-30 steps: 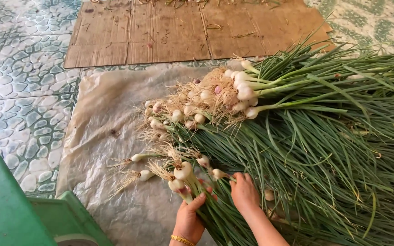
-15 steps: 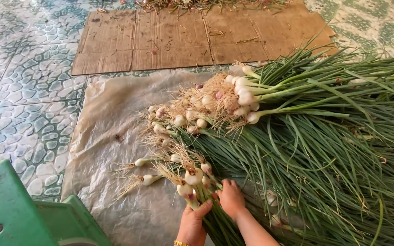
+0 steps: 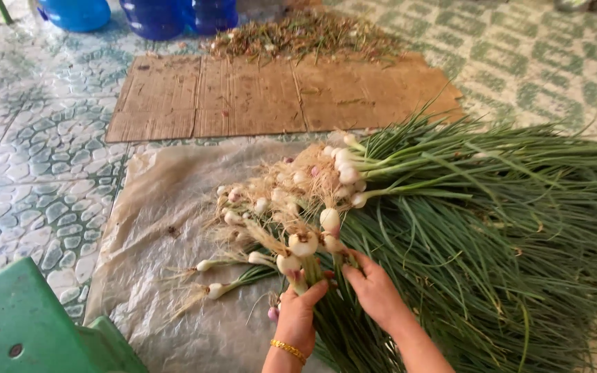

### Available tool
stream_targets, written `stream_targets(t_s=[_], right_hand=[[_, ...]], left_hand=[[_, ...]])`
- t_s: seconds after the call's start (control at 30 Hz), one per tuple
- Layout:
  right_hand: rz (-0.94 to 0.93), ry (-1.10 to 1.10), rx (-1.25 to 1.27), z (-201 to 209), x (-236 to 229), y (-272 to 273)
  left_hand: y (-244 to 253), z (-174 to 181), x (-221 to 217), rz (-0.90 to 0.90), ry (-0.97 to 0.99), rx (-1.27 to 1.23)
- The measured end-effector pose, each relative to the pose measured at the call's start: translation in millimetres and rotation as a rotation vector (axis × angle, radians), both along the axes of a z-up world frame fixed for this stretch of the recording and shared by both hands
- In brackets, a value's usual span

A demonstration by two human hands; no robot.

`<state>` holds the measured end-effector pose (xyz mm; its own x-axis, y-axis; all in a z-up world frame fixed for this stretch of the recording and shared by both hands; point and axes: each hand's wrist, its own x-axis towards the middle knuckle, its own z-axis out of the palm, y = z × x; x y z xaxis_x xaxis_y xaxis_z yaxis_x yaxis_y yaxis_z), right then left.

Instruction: The person is weighing bunches of green onions on a mechanical scale and sorting them into piles on the floor.

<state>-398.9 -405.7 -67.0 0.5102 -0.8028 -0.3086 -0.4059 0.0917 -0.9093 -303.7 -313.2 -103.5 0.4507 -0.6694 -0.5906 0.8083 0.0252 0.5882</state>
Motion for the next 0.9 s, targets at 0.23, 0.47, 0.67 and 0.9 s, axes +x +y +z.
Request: stream_targets(t_s=[0.23,0.47,0.67,0.9], right_hand=[[-0.206,-0.185,0.135,82,-12,6],[-0.249,-0.105,-0.025,114,4,29],[-0.139,-0.204,-0.141,85,23,48],[-0.13,-0.287,-0.053,87,33,71]], left_hand=[[-14,67,-9,-0.1,-0.114,-0.155],[-2,92,-8,-0.065,0.036,-0.301],[16,78,-6,0.087,0.023,-0.41],[40,86,5,0.025,-0.259,-0.316]])
